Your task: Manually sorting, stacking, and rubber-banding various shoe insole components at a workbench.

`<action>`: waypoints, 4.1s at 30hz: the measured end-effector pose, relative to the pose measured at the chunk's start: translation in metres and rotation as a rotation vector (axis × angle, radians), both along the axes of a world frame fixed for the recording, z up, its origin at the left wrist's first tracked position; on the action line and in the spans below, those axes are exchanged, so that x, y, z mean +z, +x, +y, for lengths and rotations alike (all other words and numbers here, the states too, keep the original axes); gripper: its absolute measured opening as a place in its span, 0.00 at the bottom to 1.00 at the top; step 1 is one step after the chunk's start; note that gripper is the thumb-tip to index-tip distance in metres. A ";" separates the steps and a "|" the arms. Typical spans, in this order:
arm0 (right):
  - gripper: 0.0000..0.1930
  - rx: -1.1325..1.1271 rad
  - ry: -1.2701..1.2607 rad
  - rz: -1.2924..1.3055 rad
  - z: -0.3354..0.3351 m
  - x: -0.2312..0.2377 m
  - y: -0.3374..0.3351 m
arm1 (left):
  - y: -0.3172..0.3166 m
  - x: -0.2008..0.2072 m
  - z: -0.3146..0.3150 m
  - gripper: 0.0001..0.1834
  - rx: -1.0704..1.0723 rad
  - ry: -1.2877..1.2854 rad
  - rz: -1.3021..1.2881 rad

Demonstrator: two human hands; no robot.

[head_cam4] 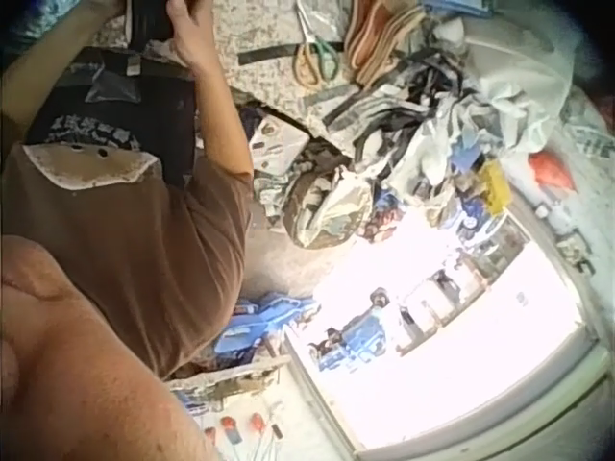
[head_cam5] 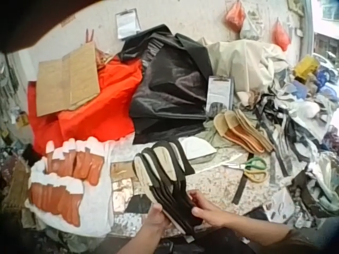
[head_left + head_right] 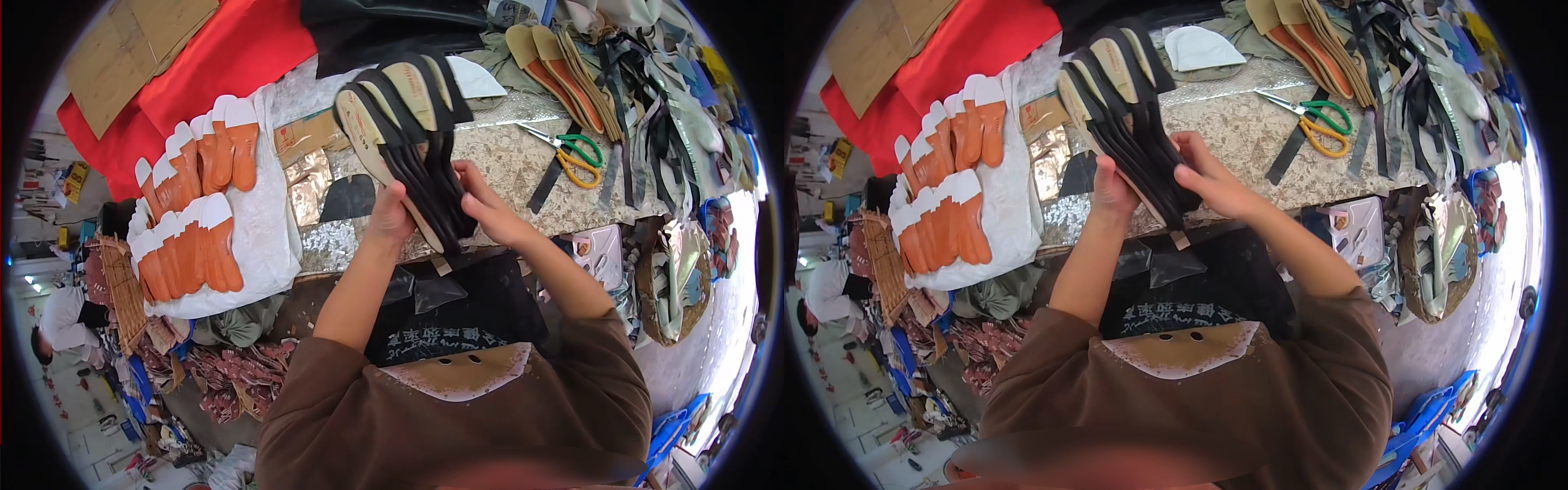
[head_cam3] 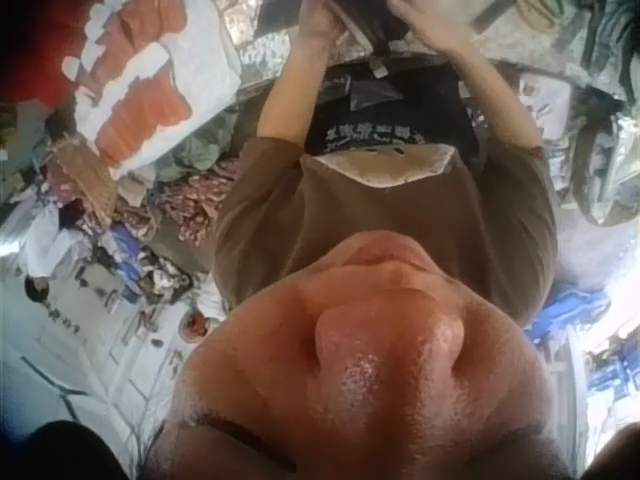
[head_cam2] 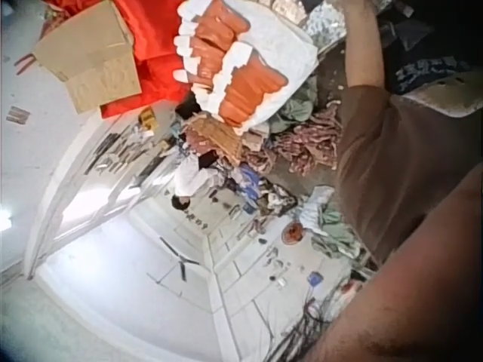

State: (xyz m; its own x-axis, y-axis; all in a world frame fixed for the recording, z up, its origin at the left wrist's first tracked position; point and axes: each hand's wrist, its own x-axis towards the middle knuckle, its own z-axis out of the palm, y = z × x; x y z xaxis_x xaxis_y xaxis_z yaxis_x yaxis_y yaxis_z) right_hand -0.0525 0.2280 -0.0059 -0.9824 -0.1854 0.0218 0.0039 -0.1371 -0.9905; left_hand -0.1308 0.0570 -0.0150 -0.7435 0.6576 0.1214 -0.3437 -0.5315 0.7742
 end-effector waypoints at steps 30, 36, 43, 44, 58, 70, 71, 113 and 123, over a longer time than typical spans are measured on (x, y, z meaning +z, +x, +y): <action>0.40 0.237 0.801 0.865 -0.008 0.066 -0.008 | 0.030 0.051 -0.126 0.66 -0.428 -0.580 -0.194; 0.30 0.420 1.184 1.209 -0.034 0.034 -0.040 | 0.018 0.045 -0.093 0.48 -0.628 -0.892 0.193; 0.16 -0.222 1.211 0.661 0.043 0.001 -0.124 | 0.029 0.020 -0.128 0.37 -0.277 -0.689 -0.392; 0.14 -0.286 1.275 0.602 0.048 -0.006 -0.133 | 0.031 0.021 -0.135 0.37 -0.274 -0.691 -0.395; 0.07 -0.284 1.250 0.542 0.059 -0.046 -0.154 | 0.028 0.017 -0.167 0.33 0.006 -0.534 -0.390; 0.07 -0.415 0.289 0.246 0.048 -0.013 -0.079 | 0.039 0.012 -0.150 0.34 -0.109 -0.296 -0.408; 0.07 -0.400 0.131 0.141 0.042 -0.010 -0.062 | 0.040 0.012 -0.148 0.34 -0.108 -0.283 -0.393; 0.29 -0.607 -1.399 0.205 0.019 0.049 0.055 | 0.039 0.058 -0.064 0.33 -0.145 -0.429 0.143; 0.57 0.267 -0.831 0.064 0.007 0.003 0.035 | 0.027 0.086 -0.046 0.41 -0.486 -0.495 0.158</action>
State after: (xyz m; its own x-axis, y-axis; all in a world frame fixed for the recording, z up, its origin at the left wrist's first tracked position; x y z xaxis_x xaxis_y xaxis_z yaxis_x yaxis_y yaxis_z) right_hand -0.0180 0.2346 -0.0024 -0.9008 -0.3087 0.3054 0.0867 -0.8170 -0.5701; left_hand -0.1040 0.0113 0.0708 -0.3504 0.9161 -0.1948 -0.3163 0.0800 0.9453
